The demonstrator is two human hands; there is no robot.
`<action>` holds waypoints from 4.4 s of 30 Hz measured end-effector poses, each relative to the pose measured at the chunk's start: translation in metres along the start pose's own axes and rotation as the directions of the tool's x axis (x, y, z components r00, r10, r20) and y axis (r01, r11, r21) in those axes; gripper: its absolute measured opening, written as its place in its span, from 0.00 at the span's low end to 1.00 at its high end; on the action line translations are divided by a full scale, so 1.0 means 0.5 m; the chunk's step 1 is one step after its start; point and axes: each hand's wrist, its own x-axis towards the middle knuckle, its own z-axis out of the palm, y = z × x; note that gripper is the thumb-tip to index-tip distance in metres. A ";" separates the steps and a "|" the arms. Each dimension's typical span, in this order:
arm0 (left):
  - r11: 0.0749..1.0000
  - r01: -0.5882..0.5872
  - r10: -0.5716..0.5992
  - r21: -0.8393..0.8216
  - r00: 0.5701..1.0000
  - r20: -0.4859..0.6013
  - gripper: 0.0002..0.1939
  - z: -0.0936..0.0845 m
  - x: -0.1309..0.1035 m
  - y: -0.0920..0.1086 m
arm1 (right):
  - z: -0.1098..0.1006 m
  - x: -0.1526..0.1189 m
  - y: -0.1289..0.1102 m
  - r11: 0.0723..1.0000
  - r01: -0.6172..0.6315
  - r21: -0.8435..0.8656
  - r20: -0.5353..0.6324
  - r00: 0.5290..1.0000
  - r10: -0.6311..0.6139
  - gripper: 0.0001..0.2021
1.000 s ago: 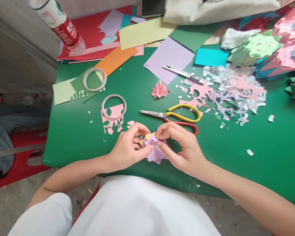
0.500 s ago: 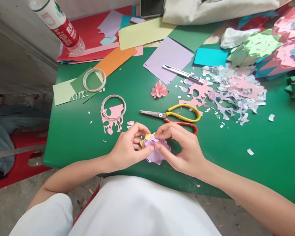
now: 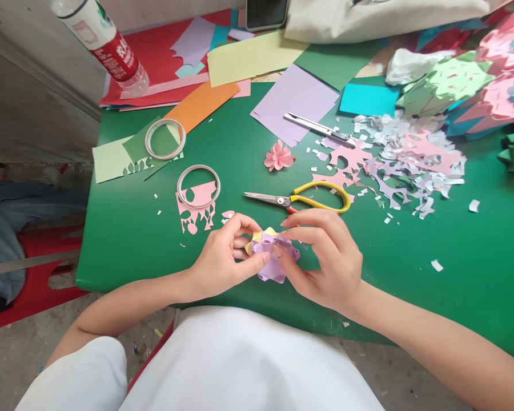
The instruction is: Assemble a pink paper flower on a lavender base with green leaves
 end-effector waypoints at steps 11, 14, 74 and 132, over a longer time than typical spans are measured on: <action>0.924 -0.351 0.367 0.149 0.925 -0.097 0.18 0.007 -0.001 -0.017 | -0.007 -0.001 -0.007 0.937 0.131 -0.323 -0.086 0.982 -0.167 0.10; 0.900 -0.403 0.424 0.170 0.899 -0.114 0.20 0.008 0.002 -0.022 | -0.004 -0.002 -0.006 0.943 0.161 -0.291 -0.049 0.982 -0.183 0.12; 0.965 -0.087 0.068 -0.247 0.994 -0.083 0.23 -0.005 0.021 -0.012 | -0.028 0.013 0.040 0.802 -0.459 0.383 0.363 0.873 0.326 0.13; 0.979 -0.174 0.188 0.106 0.971 -0.147 0.25 0.006 0.010 -0.014 | -0.002 -0.008 0.011 0.960 0.118 -0.253 0.142 0.986 -0.083 0.05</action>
